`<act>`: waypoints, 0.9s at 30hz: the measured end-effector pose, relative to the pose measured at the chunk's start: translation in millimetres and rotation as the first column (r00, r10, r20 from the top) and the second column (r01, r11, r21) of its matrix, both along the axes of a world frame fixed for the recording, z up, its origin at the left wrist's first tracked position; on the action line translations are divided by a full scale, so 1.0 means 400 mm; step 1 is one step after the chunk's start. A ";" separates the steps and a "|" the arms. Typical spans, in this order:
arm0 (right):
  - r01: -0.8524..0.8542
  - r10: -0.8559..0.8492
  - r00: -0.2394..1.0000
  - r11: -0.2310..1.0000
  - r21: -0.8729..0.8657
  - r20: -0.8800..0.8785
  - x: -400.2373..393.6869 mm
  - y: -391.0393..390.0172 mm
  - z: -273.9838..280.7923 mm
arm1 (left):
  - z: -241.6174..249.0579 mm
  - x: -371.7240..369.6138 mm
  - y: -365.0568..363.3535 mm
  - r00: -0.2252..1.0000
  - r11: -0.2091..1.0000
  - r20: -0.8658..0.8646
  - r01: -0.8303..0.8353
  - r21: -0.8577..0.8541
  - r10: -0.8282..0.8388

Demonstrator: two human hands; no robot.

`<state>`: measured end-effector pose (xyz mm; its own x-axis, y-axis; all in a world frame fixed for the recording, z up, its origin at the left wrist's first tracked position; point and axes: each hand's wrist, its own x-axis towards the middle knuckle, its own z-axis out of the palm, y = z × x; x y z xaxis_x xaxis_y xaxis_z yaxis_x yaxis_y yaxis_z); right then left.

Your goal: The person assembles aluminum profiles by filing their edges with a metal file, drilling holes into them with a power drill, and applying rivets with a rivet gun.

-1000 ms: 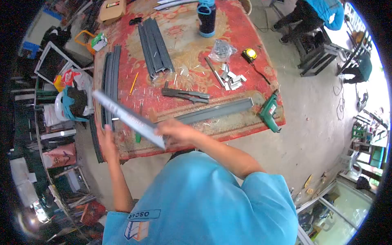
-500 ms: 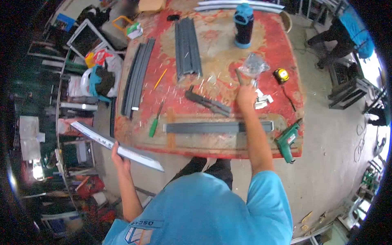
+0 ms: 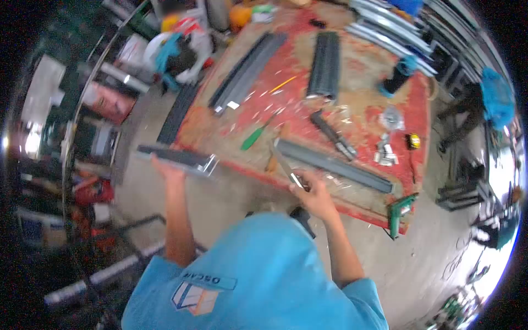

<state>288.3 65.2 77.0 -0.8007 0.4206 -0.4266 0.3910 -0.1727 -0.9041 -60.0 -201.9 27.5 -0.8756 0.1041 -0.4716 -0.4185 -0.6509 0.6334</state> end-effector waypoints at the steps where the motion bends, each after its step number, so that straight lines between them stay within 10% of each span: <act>1: -0.062 0.060 0.997 0.997 -0.051 -0.043 -0.020 -0.059 0.031 | 0.000 -0.008 -0.012 0.999 0.999 -0.017 -0.036 -0.002 0.036; 27: -0.279 0.326 0.935 0.919 0.279 -0.138 -0.143 -0.347 0.123 | 0.044 -0.017 -0.123 0.976 0.997 -0.214 0.058 0.054 -0.045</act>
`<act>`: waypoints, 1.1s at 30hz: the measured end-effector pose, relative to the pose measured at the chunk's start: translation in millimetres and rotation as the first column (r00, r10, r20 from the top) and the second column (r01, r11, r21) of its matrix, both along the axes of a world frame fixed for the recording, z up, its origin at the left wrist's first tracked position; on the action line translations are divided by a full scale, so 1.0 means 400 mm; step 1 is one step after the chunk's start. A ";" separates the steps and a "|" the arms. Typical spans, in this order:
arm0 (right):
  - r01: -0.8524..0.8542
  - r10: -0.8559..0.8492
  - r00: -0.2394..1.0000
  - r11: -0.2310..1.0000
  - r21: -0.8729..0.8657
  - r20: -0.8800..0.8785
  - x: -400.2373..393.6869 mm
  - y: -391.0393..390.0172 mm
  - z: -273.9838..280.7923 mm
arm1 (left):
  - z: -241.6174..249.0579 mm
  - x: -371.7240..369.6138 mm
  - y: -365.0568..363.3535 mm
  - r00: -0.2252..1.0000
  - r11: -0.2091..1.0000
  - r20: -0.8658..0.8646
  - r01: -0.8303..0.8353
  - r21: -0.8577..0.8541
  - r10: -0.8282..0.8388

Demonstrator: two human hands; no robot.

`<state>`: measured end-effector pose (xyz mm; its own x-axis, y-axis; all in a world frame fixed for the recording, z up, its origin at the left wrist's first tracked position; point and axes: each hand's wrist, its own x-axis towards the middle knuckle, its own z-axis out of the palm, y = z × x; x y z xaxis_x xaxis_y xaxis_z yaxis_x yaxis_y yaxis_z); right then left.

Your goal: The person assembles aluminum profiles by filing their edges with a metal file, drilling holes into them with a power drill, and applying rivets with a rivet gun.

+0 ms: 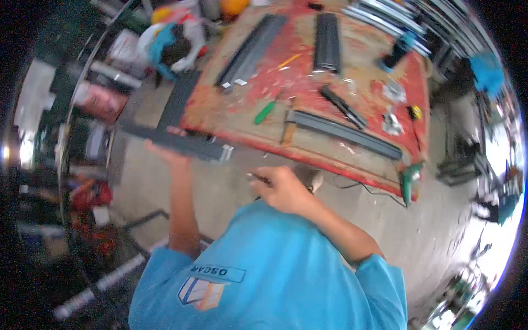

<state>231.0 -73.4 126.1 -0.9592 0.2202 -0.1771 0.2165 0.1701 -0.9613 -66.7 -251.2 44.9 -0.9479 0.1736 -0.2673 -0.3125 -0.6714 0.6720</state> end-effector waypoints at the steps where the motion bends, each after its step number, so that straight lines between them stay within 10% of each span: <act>1: 0.014 -0.013 0.999 1.000 0.025 -0.036 -0.004 0.008 -0.041 | -0.034 -0.018 -0.003 0.999 1.000 0.038 0.011 -0.002 -0.011; 4: -0.014 0.021 0.996 0.997 0.072 -0.088 0.003 -0.001 -0.050 | 0.019 -0.001 0.016 0.983 0.969 0.129 -0.101 -0.227 0.132; 5: -0.045 0.058 0.991 0.993 0.109 -0.119 0.000 -0.007 -0.055 | -0.056 -0.054 -0.049 0.992 0.984 -0.061 0.099 -0.145 -0.109; 16: 0.115 -0.122 0.969 0.992 -0.047 -0.213 0.023 0.070 -0.057 | -0.050 0.025 0.113 0.996 0.996 -0.052 0.063 -0.065 -0.067; 18: 0.190 -0.183 0.965 0.982 0.018 -0.190 0.015 0.073 -0.065 | -0.066 0.031 0.129 0.902 0.912 -0.159 0.376 -0.163 -0.401; 33: 0.164 -0.146 0.969 0.984 0.076 -0.198 0.059 0.078 -0.013 | -0.021 0.076 0.209 0.964 0.962 -0.044 0.259 -0.092 -0.264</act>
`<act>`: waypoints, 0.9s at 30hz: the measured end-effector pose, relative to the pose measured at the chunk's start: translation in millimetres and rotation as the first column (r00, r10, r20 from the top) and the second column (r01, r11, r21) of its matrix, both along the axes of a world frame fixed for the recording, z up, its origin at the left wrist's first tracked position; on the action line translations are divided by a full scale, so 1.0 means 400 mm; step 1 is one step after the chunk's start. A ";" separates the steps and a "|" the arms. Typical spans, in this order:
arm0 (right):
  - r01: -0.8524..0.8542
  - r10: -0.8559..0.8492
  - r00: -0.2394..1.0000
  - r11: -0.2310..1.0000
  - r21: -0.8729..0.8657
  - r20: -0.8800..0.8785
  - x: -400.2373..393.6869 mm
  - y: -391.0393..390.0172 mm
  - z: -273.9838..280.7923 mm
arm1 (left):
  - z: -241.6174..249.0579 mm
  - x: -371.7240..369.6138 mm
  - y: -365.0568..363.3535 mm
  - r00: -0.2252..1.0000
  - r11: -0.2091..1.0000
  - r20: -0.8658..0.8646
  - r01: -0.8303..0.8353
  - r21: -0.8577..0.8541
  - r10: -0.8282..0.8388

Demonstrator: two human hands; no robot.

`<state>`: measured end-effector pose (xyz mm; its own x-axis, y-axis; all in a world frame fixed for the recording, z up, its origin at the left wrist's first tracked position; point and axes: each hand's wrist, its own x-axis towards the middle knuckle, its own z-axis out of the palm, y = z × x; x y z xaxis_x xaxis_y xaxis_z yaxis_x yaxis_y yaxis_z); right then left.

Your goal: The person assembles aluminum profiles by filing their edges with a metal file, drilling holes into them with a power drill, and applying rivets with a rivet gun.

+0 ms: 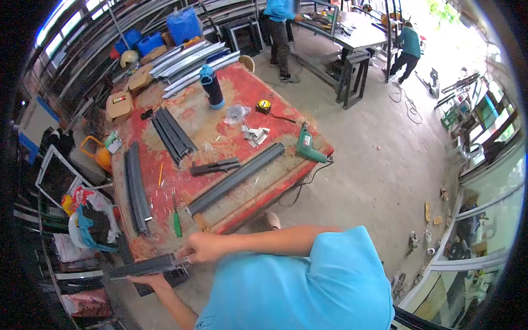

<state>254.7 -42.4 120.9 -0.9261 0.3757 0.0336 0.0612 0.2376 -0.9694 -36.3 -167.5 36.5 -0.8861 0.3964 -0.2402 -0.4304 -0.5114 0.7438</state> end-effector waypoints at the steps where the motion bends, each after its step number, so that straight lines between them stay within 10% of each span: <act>1: -0.008 0.009 1.000 0.998 -0.055 0.022 -0.016 -0.014 -0.007 | 0.005 0.002 0.013 1.000 1.000 0.013 -0.001 0.001 0.001; 13: -0.097 0.098 0.995 0.988 -0.117 -0.001 -0.034 -0.046 -0.023 | -0.006 0.028 0.007 0.998 1.000 -0.059 0.009 0.010 -0.009; 21: 0.370 -0.395 0.907 0.913 -0.170 -0.146 0.169 0.125 0.032 | 0.062 -0.028 -0.123 0.980 0.972 -0.002 -0.197 -0.131 0.199; 27: 0.099 -0.092 0.993 0.990 -0.096 0.077 0.225 0.061 0.018 | -0.097 -0.093 -0.148 0.993 0.987 -0.050 -0.115 -0.108 0.110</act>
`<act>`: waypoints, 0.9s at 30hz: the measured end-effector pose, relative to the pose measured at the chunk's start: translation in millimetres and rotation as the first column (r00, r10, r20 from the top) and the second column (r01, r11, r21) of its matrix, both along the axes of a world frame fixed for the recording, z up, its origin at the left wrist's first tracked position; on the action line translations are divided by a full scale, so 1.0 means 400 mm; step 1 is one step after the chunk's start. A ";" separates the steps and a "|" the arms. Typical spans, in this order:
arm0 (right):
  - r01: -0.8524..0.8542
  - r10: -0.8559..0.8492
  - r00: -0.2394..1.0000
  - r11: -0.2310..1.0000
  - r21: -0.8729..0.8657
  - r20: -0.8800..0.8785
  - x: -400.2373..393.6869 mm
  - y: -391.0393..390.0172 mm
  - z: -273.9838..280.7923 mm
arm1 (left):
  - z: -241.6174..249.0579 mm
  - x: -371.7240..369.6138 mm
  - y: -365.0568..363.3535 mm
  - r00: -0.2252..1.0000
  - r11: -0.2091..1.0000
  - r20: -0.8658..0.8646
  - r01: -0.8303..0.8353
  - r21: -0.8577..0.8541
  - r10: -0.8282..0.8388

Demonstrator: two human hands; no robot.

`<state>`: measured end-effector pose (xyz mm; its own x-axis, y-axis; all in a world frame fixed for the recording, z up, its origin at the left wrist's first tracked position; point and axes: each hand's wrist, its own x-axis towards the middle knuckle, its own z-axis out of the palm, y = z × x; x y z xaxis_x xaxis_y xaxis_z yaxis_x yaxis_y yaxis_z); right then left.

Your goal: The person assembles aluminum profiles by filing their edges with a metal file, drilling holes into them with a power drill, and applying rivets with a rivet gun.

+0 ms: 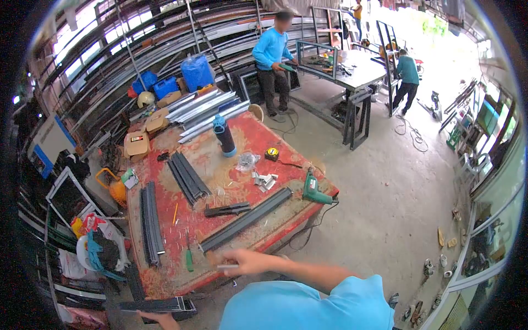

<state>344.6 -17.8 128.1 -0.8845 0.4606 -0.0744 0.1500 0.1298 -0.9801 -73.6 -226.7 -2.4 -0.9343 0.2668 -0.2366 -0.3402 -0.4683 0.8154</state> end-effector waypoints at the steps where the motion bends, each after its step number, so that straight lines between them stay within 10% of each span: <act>1: -0.035 0.036 0.999 0.999 0.037 -0.038 -0.009 -0.019 -0.026 | 0.003 -0.002 0.008 0.996 0.995 0.038 0.079 0.056 -0.081; 5: -0.182 0.182 0.982 0.983 0.000 -0.056 -0.039 -0.072 -0.002 | 0.246 0.214 0.146 0.987 0.990 0.107 -0.130 0.064 0.122; 8: -0.182 0.183 0.982 0.983 0.018 -0.037 -0.057 -0.089 -0.001 | 0.098 0.095 0.121 0.995 0.990 0.018 0.091 0.106 -0.094; 19: -0.079 0.085 0.993 0.994 0.070 -0.088 -0.034 -0.076 -0.022 | 0.149 0.151 0.209 0.997 0.989 0.076 0.023 0.143 -0.034; 25: -0.049 0.052 0.997 0.996 0.077 -0.048 -0.045 -0.070 0.013 | 0.211 0.208 0.260 0.995 0.989 0.011 0.099 0.109 -0.101; 26: -0.129 0.132 0.991 0.985 0.112 -0.022 -0.045 -0.065 0.010 | 0.144 0.146 0.236 0.899 0.866 -0.192 0.432 0.251 -0.393; 27: -0.094 0.098 0.993 0.994 0.057 -0.063 -0.047 -0.062 -0.002 | 0.172 0.167 0.248 0.954 0.938 -0.107 0.297 0.181 -0.281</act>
